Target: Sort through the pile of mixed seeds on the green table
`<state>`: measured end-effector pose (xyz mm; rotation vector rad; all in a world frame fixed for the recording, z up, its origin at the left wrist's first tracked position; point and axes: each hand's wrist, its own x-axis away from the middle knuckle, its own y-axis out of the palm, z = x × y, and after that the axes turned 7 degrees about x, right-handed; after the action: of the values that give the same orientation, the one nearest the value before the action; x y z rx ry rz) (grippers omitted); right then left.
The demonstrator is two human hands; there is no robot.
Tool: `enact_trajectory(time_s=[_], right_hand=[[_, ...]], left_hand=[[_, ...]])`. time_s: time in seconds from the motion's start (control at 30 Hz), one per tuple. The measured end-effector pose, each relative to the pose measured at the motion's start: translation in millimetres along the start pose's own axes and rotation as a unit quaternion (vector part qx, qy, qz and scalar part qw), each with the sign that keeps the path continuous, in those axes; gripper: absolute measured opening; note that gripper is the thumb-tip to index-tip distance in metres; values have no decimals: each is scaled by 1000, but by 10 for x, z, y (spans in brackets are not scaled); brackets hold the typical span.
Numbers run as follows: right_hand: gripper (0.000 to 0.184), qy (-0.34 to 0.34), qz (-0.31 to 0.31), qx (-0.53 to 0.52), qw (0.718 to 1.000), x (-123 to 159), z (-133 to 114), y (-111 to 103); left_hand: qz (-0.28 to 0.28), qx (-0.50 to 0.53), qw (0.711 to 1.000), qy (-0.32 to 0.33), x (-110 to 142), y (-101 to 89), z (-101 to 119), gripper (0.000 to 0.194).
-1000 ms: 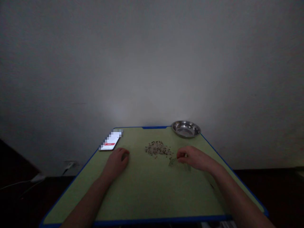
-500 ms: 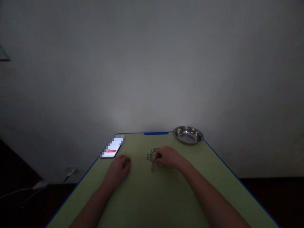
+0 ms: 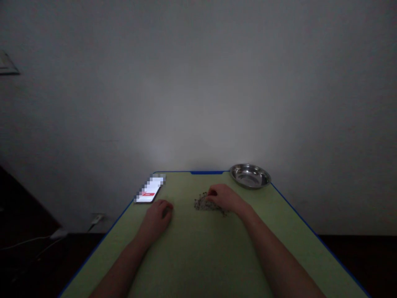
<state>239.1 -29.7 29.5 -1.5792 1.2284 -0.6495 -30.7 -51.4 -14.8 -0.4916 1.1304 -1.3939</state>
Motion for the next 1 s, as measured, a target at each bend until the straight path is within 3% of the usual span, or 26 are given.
enact_trajectory(time_s=[0.17, 0.33, 0.47, 0.67, 1.0], right_hand=[[17, -29, -33, -34, 998, 9, -216, 149], [19, -8, -13, 25, 1000, -177, -554, 364], [20, 18, 10, 61, 998, -341, -673, 449], [23, 87, 30, 98, 991, -446, -459, 407], [27, 178, 52, 121, 975, -276, -66, 265]], left_hand=[[16, 19, 1000, -2, -1, 27, -35, 20], [32, 47, 998, -22, -14, 35, -58, 25], [30, 51, 998, -24, -17, 28, -52, 25], [33, 47, 998, -21, -19, 36, -71, 23], [18, 25, 999, -24, -33, 37, -38, 22]])
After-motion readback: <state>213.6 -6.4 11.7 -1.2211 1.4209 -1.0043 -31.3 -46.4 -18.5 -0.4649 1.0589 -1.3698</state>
